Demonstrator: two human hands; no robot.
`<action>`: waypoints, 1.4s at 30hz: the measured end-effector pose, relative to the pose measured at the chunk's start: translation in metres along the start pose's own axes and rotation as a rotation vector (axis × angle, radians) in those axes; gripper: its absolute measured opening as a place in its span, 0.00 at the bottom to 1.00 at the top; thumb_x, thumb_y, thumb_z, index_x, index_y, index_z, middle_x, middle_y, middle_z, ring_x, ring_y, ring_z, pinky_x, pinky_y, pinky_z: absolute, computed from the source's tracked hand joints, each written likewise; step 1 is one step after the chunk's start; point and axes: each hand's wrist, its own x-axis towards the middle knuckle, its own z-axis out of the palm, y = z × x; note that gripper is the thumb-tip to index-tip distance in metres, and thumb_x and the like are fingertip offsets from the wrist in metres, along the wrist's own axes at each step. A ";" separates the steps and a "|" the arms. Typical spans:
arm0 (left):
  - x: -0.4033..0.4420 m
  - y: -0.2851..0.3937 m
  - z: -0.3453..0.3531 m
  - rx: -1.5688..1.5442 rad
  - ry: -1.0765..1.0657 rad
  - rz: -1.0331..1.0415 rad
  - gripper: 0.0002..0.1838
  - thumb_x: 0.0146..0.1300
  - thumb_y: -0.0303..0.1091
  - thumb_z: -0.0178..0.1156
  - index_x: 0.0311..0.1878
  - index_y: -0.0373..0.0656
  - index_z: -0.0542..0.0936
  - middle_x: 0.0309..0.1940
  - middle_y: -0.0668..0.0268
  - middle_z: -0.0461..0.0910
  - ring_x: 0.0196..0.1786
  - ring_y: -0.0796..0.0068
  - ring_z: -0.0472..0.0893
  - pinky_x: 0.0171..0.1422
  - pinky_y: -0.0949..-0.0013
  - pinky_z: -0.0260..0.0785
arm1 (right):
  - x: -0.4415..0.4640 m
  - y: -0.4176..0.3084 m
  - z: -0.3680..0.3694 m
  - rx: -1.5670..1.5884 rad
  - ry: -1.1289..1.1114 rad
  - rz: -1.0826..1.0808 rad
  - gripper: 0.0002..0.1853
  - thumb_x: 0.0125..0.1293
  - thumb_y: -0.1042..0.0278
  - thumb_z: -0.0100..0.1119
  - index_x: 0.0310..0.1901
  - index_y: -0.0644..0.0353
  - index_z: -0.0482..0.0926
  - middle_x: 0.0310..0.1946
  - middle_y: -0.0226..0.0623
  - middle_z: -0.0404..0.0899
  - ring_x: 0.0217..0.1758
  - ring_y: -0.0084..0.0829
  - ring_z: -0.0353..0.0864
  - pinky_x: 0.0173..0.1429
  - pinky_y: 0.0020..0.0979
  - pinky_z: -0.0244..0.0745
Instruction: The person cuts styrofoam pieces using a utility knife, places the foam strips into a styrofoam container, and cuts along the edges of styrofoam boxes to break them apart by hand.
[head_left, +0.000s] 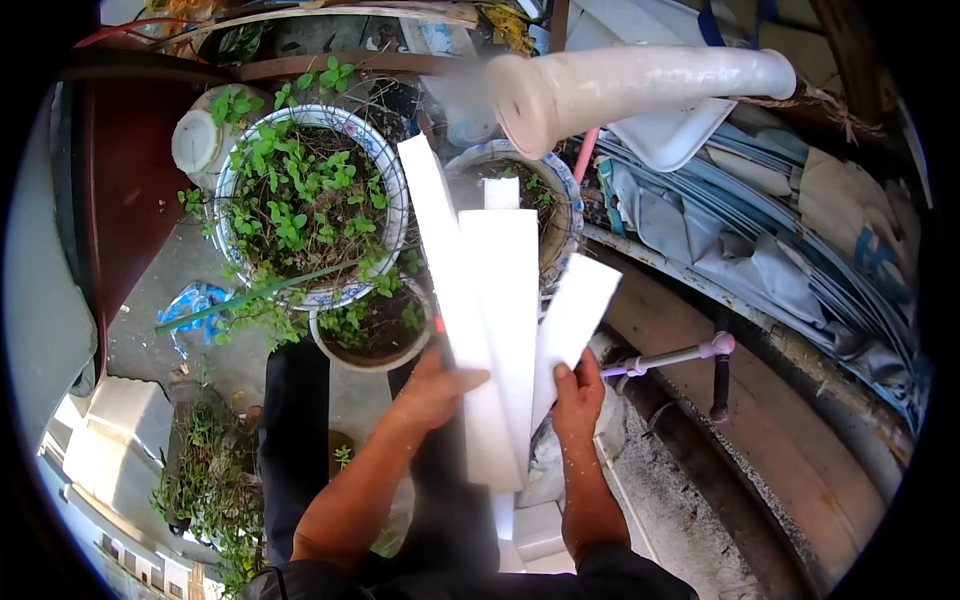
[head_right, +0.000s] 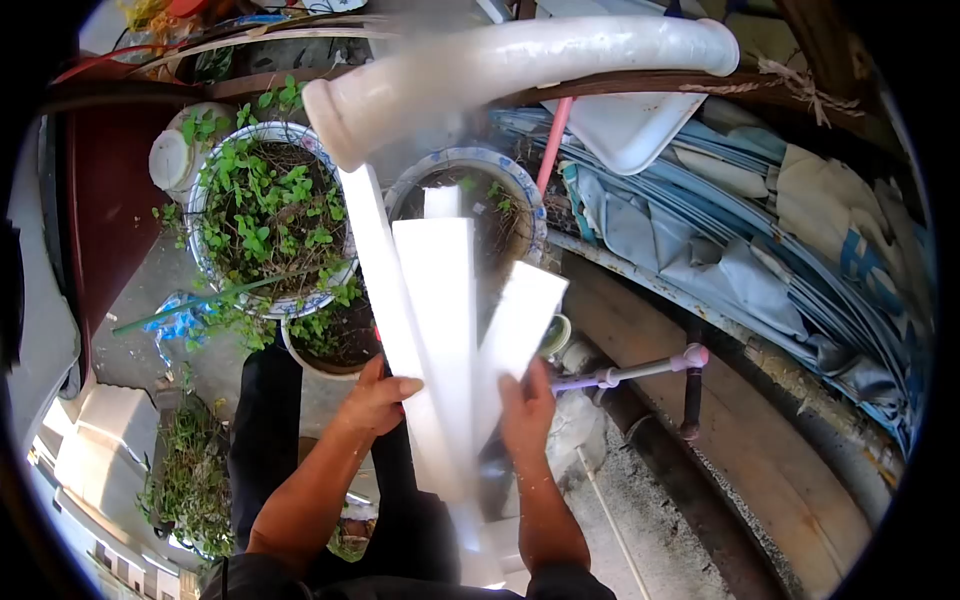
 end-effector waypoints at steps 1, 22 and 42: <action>-0.002 0.000 0.001 -0.020 -0.014 0.028 0.34 0.56 0.27 0.66 0.66 0.30 0.69 0.56 0.55 0.79 0.56 0.63 0.79 0.63 0.60 0.72 | -0.003 -0.011 0.015 -0.029 -0.066 0.026 0.28 0.69 0.75 0.58 0.70 0.69 0.67 0.59 0.41 0.78 0.58 0.28 0.76 0.64 0.29 0.70; -0.034 0.042 0.002 -0.131 0.033 -0.150 0.28 0.63 0.28 0.58 0.66 0.29 0.68 0.55 0.50 0.79 0.55 0.57 0.82 0.60 0.55 0.77 | 0.330 -0.274 0.120 -1.343 0.427 -1.285 0.15 0.68 0.67 0.55 0.50 0.67 0.80 0.57 0.59 0.75 0.67 0.58 0.69 0.69 0.64 0.61; -0.036 0.064 -0.020 -0.095 -0.076 -0.214 0.28 0.66 0.31 0.60 0.67 0.31 0.68 0.56 0.50 0.79 0.57 0.57 0.82 0.64 0.58 0.74 | 0.398 -0.258 0.112 -1.730 0.288 -0.592 0.16 0.71 0.62 0.51 0.53 0.65 0.71 0.50 0.60 0.74 0.50 0.60 0.82 0.53 0.54 0.80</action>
